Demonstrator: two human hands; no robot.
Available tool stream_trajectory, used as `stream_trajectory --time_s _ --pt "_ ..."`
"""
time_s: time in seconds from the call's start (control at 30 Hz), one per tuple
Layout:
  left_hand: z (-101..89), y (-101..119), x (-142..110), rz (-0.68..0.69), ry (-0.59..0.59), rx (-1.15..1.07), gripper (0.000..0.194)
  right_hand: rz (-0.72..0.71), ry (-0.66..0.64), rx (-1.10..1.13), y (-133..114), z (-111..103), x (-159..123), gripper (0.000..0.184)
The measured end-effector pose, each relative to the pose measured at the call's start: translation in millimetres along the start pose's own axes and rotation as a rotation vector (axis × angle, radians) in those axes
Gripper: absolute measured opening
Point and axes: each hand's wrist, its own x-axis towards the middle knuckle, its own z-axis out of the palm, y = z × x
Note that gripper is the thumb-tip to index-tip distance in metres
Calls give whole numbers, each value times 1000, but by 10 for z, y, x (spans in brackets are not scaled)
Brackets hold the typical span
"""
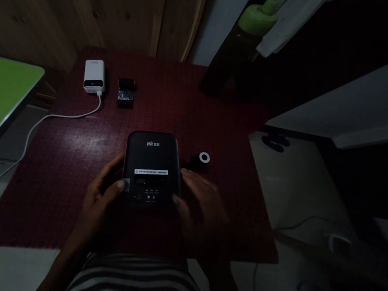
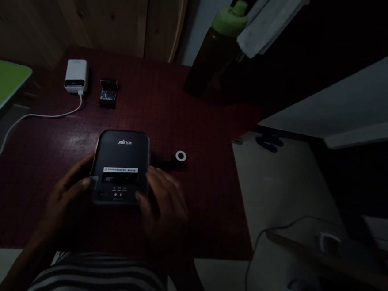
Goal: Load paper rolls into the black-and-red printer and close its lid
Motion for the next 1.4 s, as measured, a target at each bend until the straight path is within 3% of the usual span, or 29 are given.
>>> stream_trajectory --time_s 0.13,0.2,0.6,0.93,1.1,1.2,1.3,1.4 --pt "-2 -13 -48 -3 29 52 57 299 -16 61 90 53 -293 44" --pt "32 12 -53 -14 55 59 57 364 -54 99 121 96 -392 47" --pt "124 96 -90 -137 121 38 63 296 -68 99 106 194 -485 45" --pt "154 88 -88 -82 87 26 60 267 -67 106 120 189 -474 45" --pt "80 -89 -126 72 25 95 67 190 -42 26 98 -43 -144 39" --pt "48 -220 -141 140 -12 176 80 -38 -91 -24 70 -49 271 32" --pt "26 -355 -108 252 -20 234 80 -244 -358 -115 5 105 700 32" --pt "12 -463 -51 363 -30 257 77 -222 -680 -303 -107 290 998 25"
